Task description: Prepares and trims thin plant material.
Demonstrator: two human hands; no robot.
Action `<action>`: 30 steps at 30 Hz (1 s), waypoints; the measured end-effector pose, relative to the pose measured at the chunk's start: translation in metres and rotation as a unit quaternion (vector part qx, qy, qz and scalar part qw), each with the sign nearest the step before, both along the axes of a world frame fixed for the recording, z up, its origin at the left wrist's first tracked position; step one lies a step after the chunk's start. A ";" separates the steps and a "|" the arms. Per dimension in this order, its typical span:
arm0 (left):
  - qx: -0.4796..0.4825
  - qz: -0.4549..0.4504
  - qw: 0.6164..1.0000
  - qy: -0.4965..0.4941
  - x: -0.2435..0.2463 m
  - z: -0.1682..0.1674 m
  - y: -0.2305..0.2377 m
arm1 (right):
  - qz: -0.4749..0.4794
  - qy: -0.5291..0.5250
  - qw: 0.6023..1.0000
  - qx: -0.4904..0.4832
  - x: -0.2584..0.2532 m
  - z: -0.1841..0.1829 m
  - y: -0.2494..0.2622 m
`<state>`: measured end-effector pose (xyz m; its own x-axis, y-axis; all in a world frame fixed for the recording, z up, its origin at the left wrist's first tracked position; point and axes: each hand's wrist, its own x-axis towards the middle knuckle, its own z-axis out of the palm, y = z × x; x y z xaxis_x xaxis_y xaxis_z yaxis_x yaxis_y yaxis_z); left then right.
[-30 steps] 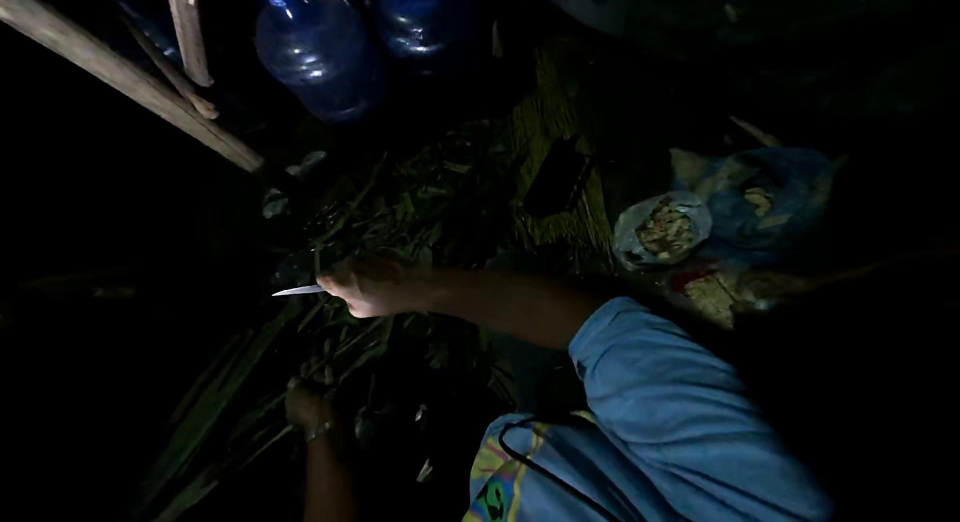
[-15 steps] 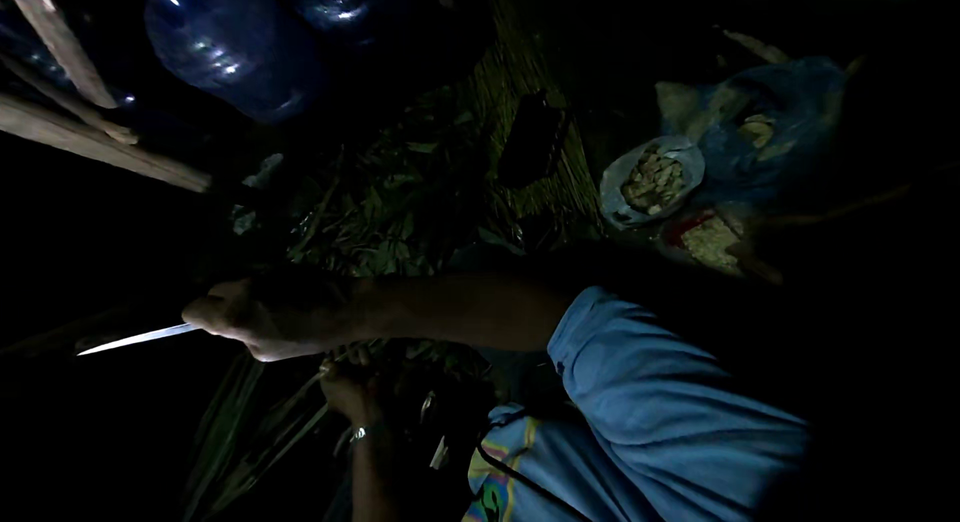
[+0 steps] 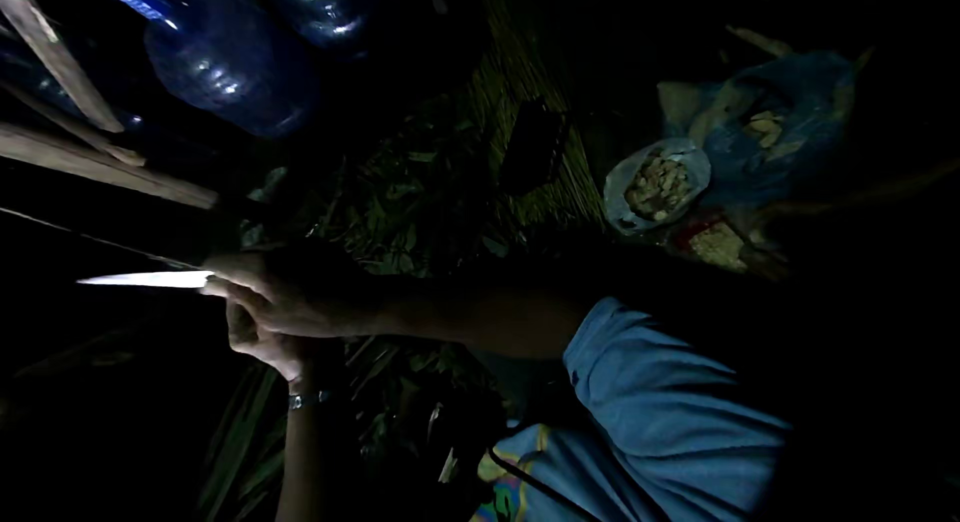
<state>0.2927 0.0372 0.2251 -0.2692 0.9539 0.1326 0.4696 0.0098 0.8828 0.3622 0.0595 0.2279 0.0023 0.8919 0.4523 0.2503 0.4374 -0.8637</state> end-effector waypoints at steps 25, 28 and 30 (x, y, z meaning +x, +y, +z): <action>-0.030 -0.131 0.956 -0.259 -0.237 -0.078 -0.007 | 0.291 0.013 0.894 -0.341 -0.134 -0.045 0.020; -0.044 -0.123 0.953 -0.272 -0.245 -0.074 -0.005 | 0.268 -0.031 0.913 -0.304 -0.136 -0.037 0.028; -0.057 -0.126 0.953 -0.269 -0.253 -0.069 -0.006 | 0.247 -0.008 0.925 -0.290 -0.131 -0.029 0.036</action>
<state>0.0402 0.0310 0.1558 -0.0287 0.9973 -0.0683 -0.0504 0.0668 0.9965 0.2310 0.0955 0.1985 -0.4725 0.8750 -0.1053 0.1582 -0.0333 -0.9868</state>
